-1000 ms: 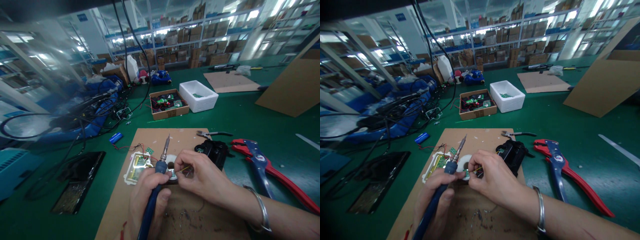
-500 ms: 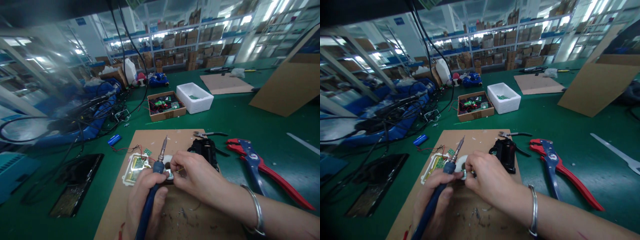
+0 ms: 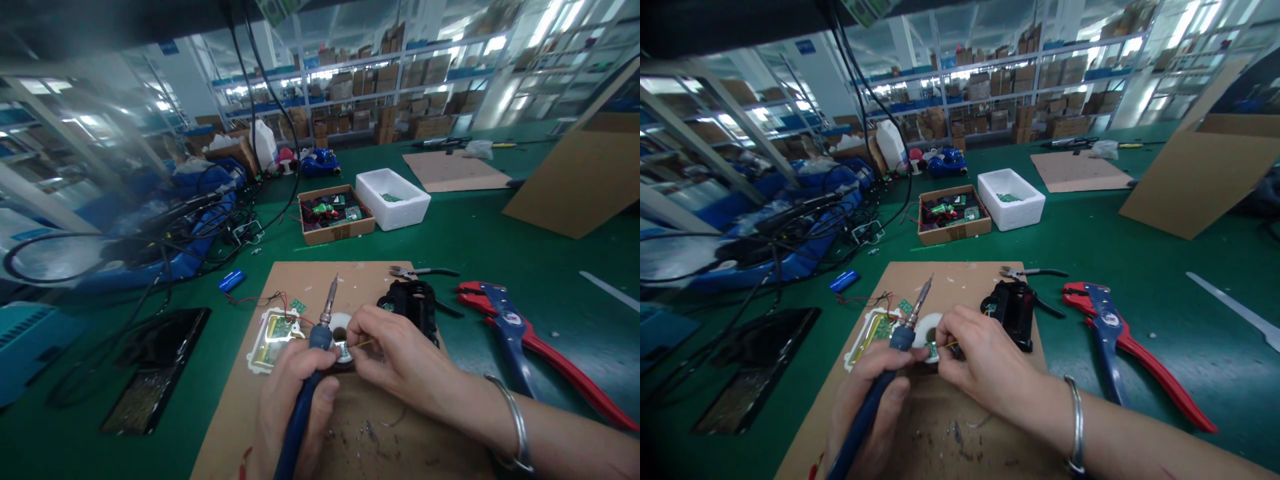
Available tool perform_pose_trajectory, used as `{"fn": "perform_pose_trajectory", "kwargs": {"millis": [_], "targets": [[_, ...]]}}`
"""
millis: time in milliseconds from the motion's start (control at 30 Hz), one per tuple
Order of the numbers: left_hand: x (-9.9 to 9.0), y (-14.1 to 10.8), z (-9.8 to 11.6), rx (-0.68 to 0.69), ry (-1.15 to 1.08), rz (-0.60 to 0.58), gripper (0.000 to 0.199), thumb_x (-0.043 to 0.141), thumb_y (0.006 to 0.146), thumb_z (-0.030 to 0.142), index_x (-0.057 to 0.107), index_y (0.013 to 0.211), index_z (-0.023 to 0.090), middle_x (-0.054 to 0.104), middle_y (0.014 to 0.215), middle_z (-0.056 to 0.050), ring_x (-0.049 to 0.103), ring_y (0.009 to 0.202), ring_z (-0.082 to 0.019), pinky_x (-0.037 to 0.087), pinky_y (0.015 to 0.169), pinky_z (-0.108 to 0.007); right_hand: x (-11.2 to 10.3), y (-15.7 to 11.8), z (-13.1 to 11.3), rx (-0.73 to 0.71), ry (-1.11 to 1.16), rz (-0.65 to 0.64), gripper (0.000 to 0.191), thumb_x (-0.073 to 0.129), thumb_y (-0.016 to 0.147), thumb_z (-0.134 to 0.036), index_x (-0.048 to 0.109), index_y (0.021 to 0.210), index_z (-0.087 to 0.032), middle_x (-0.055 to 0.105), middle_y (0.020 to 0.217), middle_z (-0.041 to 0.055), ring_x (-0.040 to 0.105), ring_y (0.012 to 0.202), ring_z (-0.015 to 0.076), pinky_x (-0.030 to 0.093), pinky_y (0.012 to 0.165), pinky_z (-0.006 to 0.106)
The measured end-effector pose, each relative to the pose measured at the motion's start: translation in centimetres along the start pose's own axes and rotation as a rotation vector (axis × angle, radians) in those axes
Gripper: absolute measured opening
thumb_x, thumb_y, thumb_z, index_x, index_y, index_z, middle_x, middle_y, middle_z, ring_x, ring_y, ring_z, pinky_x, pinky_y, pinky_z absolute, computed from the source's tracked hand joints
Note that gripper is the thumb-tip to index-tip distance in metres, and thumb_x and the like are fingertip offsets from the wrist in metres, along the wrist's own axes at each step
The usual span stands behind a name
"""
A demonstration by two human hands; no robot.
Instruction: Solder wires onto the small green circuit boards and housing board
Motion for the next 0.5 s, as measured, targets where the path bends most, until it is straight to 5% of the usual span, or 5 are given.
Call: {"fn": "perform_pose_trajectory", "kwargs": {"millis": [200, 300, 400, 500], "targets": [[0.1, 0.2, 0.6, -0.022, -0.060, 0.054, 0.014, 0.054, 0.089, 0.029, 0.060, 0.100, 0.023, 0.070, 0.092, -0.003, 0.059, 0.099, -0.018, 0.047, 0.084, -0.029, 0.2, 0.0, 0.0, 0.009, -0.017, 0.004, 0.014, 0.052, 0.073, -0.003, 0.051, 0.074, -0.017, 0.051, 0.074, -0.0009, 0.047, 0.066, 0.0106, 0.036, 0.060, 0.023], [-1.7, 0.0, 0.9, 0.033, -0.042, 0.141, 0.020, 0.053, 0.087, 0.022, 0.061, 0.105, 0.021, 0.071, 0.093, -0.003, 0.063, 0.094, -0.019, 0.050, 0.085, -0.031, 0.2, 0.0, 0.0, 0.008, -0.040, 0.029, 0.013, 0.051, 0.072, -0.003, 0.050, 0.073, -0.017, 0.051, 0.074, -0.0007, 0.047, 0.066, 0.0110, 0.035, 0.060, 0.023], [-4.4, -0.2, -0.2, -0.013, -0.211, 0.190, 0.029, 0.053, 0.085, 0.018, 0.058, 0.113, 0.023, 0.070, 0.081, 0.001, 0.067, 0.065, -0.016, 0.057, 0.066, -0.031, 0.1, 0.0, 0.0, 0.001, -0.051, 0.052, 0.013, 0.050, 0.071, -0.004, 0.051, 0.074, -0.017, 0.051, 0.074, 0.0000, 0.047, 0.066, 0.0114, 0.035, 0.059, 0.024], [-6.5, -0.2, -2.0, -0.088, -0.383, 0.209, 0.015, 0.057, 0.081, 0.025, 0.062, 0.094, 0.022, 0.066, 0.062, 0.002, 0.063, 0.050, -0.018, 0.052, 0.040, -0.029, 0.2, 0.1, 0.0, -0.015, -0.039, 0.062, 0.011, 0.050, 0.071, -0.006, 0.052, 0.074, -0.016, 0.053, 0.075, 0.0010, 0.048, 0.066, 0.0118, 0.037, 0.060, 0.024]]}}
Point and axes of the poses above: each hand's wrist, its own y-axis towards the middle knuckle, its own x-axis out of the palm, z = x × y, the point moved 8 cm from there along y, towards the middle knuckle
